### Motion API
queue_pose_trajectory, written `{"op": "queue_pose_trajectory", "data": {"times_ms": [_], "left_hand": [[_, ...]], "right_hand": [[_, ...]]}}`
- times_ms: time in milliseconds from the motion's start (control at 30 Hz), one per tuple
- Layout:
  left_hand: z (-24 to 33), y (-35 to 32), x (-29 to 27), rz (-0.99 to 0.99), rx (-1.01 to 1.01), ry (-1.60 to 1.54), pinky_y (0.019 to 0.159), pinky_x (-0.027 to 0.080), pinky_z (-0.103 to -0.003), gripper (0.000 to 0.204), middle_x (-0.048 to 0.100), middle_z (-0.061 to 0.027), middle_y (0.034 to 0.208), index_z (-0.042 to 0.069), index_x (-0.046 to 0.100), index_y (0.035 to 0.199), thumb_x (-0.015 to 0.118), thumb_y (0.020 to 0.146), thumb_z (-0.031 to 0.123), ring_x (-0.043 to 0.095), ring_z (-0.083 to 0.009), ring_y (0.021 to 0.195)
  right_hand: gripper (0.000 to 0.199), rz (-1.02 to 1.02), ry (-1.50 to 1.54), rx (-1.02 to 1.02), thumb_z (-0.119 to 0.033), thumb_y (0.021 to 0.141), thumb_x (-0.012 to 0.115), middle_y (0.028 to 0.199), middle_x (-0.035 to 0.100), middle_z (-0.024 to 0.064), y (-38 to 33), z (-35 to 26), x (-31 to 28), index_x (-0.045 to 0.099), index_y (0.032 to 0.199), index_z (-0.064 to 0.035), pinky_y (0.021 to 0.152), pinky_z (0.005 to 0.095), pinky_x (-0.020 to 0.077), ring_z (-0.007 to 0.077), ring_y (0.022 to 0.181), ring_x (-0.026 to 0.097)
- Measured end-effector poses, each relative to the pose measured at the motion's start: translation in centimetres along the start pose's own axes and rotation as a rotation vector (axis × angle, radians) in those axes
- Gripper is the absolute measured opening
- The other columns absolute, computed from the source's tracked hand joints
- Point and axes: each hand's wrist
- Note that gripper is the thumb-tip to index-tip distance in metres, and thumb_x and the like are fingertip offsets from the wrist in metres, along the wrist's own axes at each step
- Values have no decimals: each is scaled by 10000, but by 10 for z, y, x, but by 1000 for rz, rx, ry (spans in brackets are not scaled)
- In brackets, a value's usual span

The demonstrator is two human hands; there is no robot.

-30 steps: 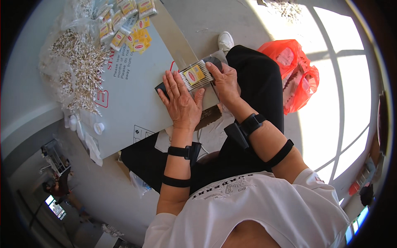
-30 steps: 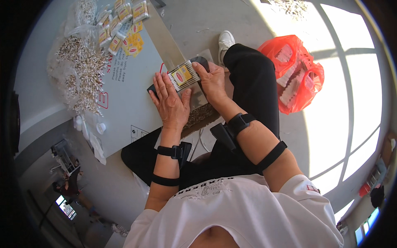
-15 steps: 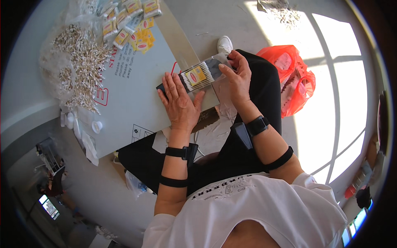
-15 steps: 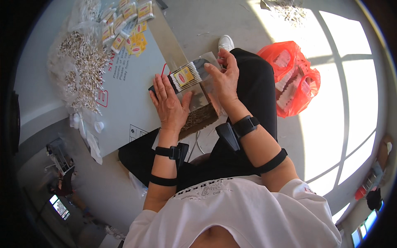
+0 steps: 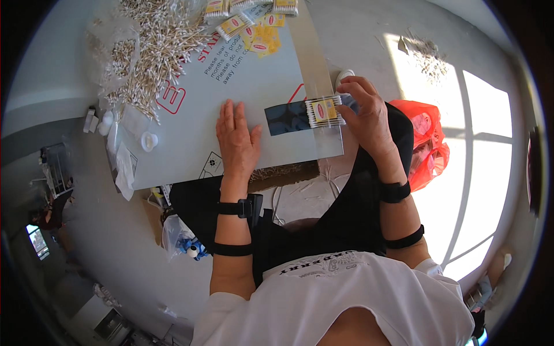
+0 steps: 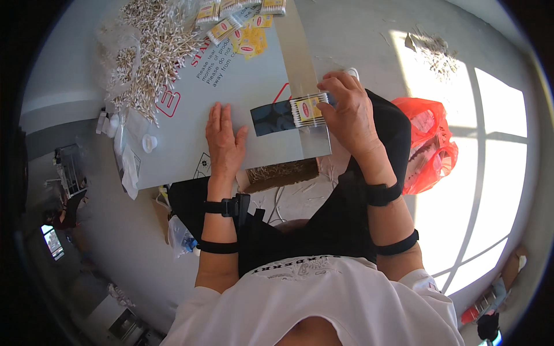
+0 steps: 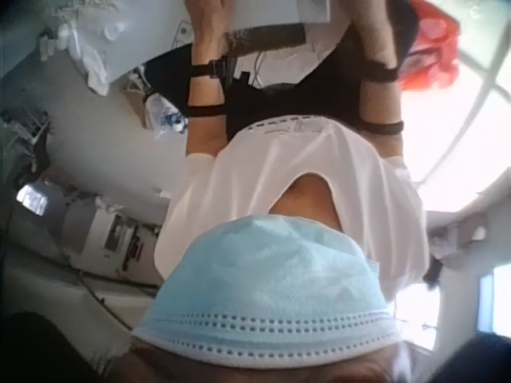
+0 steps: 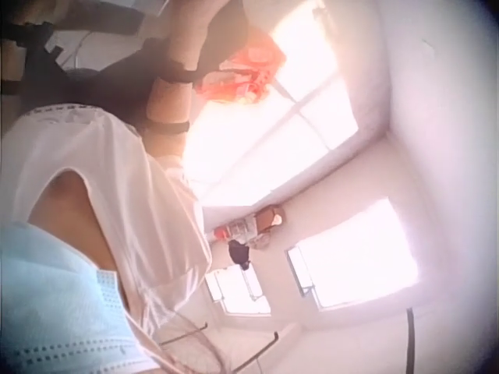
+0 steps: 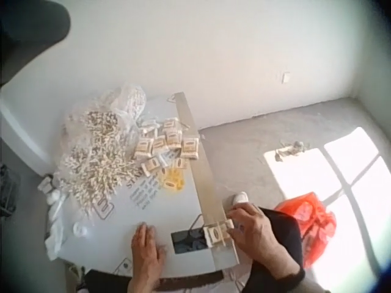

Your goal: Counting and packaging cotton swabs into small plastic bags and applying adhesive labels.

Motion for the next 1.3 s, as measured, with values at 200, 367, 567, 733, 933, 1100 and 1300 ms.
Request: {"op": "queue_pose_trajectory", "data": {"times_ms": [200,367,567,733,933,1100,1300], "left_hand": [[-19,-12,-4,9,44,5,1149,223,-532,685,293,-220,1523,40,362,1445,677,870,239,284,-382,1413],[-19,-13,1,23,35,-17,1162,185,-529,697,270,-191,1545,50,336,1465,659,884,261,248,-365,1434],[-17,-14,4,41,20,6,1166,179,-521,709,264,-186,1551,44,331,1471,658,881,265,240,-358,1441],[-15,-13,2,44,2,18,1170,176,-514,704,266,-185,1551,35,345,1463,660,877,264,239,-354,1442],[-11,-13,-2,31,-26,19,1166,195,-504,696,281,-185,1545,18,370,1444,680,860,233,248,-345,1440],[-22,-6,-12,126,5,-117,1071,346,-467,588,442,-165,1424,27,490,1332,717,794,89,418,-347,1312],[-87,39,-32,320,-116,-91,938,435,-451,405,578,-143,1168,19,575,1157,713,778,55,525,-339,1123]], "right_hand": [[538,-224,-215,-225,-41,604,736,1307,503,107,11,-6,3,595,1123,-37,1054,428,359,325,1269,417],[606,-345,-366,-308,-60,584,708,1217,526,104,16,5,9,549,1168,-33,1024,403,355,309,1198,456],[551,-342,-389,-274,-73,587,712,1166,534,98,18,6,14,557,1116,-43,991,390,355,296,1162,462],[529,-373,-343,-247,-88,597,726,1152,533,100,21,7,16,558,1097,-46,989,388,355,292,1158,462],[595,-389,-271,-267,-68,591,739,1228,523,103,21,5,15,546,1153,-46,1023,396,339,298,1205,444],[535,-299,-229,-284,-12,607,707,1180,524,105,22,-14,16,549,1118,-37,982,410,375,320,1156,471],[368,-296,102,-251,44,682,671,1024,564,128,10,-54,64,575,1030,-26,777,418,510,340,894,598]]}}
Point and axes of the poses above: each hand's wrist, its own y-axis towards the middle knuckle, its own x-axis out of the palm, z = x × y
